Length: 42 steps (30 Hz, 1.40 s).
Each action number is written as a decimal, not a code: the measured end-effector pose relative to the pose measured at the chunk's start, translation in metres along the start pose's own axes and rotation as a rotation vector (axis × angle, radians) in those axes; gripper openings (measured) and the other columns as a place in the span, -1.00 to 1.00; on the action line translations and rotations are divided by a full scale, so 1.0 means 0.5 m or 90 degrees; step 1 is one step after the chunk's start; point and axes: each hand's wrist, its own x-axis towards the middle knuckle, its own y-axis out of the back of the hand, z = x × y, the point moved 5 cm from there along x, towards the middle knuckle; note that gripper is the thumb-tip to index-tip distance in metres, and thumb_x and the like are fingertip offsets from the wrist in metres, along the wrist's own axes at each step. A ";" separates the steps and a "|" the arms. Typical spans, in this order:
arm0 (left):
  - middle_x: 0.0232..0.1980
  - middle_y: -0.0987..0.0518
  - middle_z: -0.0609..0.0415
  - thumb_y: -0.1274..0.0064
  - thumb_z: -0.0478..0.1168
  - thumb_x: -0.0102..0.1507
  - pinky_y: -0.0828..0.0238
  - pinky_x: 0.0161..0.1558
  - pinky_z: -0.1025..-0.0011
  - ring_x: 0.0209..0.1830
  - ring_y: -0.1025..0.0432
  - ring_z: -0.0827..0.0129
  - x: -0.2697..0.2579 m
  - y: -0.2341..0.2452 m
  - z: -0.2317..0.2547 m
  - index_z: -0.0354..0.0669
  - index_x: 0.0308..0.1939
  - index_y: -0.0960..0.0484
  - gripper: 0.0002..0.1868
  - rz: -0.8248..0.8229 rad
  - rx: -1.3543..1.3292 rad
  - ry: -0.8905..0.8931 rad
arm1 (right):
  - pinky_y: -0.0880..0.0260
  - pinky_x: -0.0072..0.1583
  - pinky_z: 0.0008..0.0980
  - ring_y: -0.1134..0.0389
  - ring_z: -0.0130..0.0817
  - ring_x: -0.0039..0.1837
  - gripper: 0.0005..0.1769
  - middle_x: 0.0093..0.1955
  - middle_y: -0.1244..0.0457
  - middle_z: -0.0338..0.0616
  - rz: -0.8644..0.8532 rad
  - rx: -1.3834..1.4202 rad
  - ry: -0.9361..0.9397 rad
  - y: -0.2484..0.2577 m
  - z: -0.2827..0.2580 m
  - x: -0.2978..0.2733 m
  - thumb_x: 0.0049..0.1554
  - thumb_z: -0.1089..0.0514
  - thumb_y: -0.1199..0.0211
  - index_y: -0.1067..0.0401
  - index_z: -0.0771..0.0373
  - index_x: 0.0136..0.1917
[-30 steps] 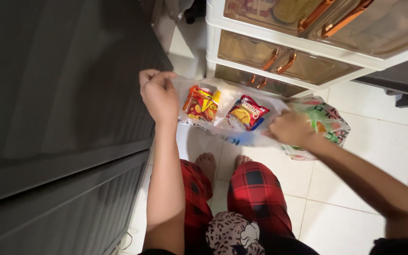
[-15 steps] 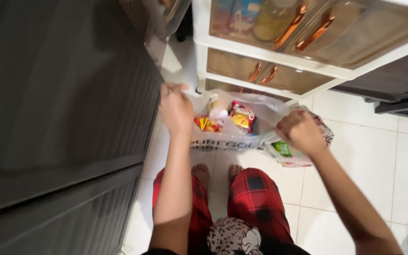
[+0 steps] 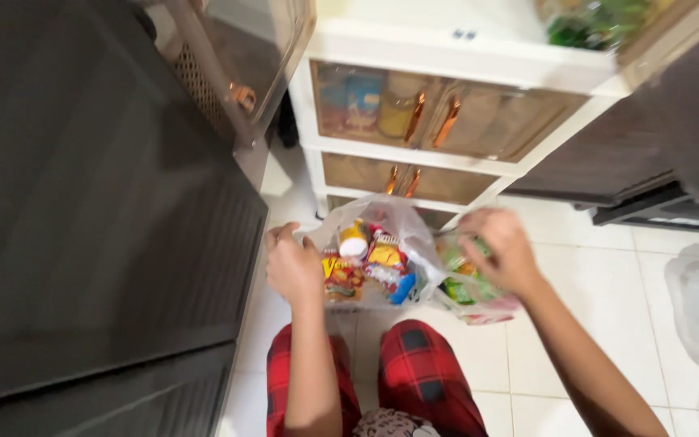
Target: The person sits on the floor and removes various packaged food items from a white plastic cabinet, placing them into a clear plastic bag. Items include chips, noodles, and snacks, handled one by one until the cabinet is empty.
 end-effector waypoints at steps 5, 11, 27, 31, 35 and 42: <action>0.06 -0.59 0.09 -0.22 -0.22 0.10 -0.43 -0.10 0.05 -0.04 -0.53 0.02 -0.031 0.075 0.095 -0.01 -0.13 -0.72 -0.75 0.056 -0.058 -0.131 | -0.31 0.37 -0.06 -0.29 0.14 0.33 -0.60 0.25 -0.27 0.15 0.255 -0.066 -0.042 0.196 -0.029 0.139 0.13 0.39 -0.35 -0.37 0.34 0.23; -0.02 -0.62 -0.03 -0.14 -0.30 0.25 -0.46 0.04 0.18 -0.03 -0.53 0.03 -0.064 0.159 0.351 -0.14 -0.13 -0.70 -0.87 0.100 -0.405 -0.476 | -0.28 0.43 -0.06 -0.27 0.21 0.42 -0.63 0.35 -0.24 0.23 0.348 -0.095 -0.046 0.299 -0.041 0.264 0.23 0.41 -0.23 -0.34 0.39 0.30; 0.44 -0.30 -0.39 0.05 -0.05 0.36 -0.18 0.35 0.15 0.42 -0.25 -0.14 0.110 -0.167 0.845 -0.42 0.45 -0.18 -0.30 -0.272 -0.784 -0.209 | 0.23 0.54 0.20 0.03 0.41 0.54 -0.37 0.50 0.00 0.51 0.378 -0.169 -0.378 0.249 0.257 0.454 0.28 0.13 -0.11 -0.08 0.60 0.45; 0.07 -0.63 -0.35 0.01 -0.01 0.27 -0.39 0.18 0.15 0.14 -0.52 -0.13 0.100 -0.151 0.842 -0.48 0.11 -0.53 -0.45 -0.323 -0.588 -0.180 | 0.28 0.52 0.21 0.24 0.58 0.56 -0.19 0.52 0.15 0.65 0.319 -0.156 -0.473 0.229 0.256 0.454 0.24 0.01 -0.18 0.02 0.65 0.48; -0.08 -0.65 -0.33 -0.04 -0.07 0.17 -0.43 0.08 0.11 0.02 -0.55 -0.14 0.096 -0.140 0.849 -0.41 -0.13 -0.71 -0.57 -0.334 -0.501 -0.213 | 0.12 0.47 0.18 0.14 0.56 0.53 -0.11 0.48 0.10 0.71 0.325 -0.251 -0.458 0.223 0.215 0.448 0.16 0.01 -0.27 0.00 0.69 0.47; -0.19 -0.69 -0.38 -0.05 -0.15 0.09 -0.48 -0.11 0.17 -0.16 -0.62 -0.02 0.108 -0.206 0.864 -0.50 -0.21 -0.68 -0.60 -0.447 -0.610 -0.199 | -0.14 0.34 0.08 -0.15 0.28 0.29 -0.34 0.25 -0.16 0.43 0.358 -0.240 -0.470 0.228 0.218 0.438 0.07 0.11 -0.28 -0.20 0.62 0.29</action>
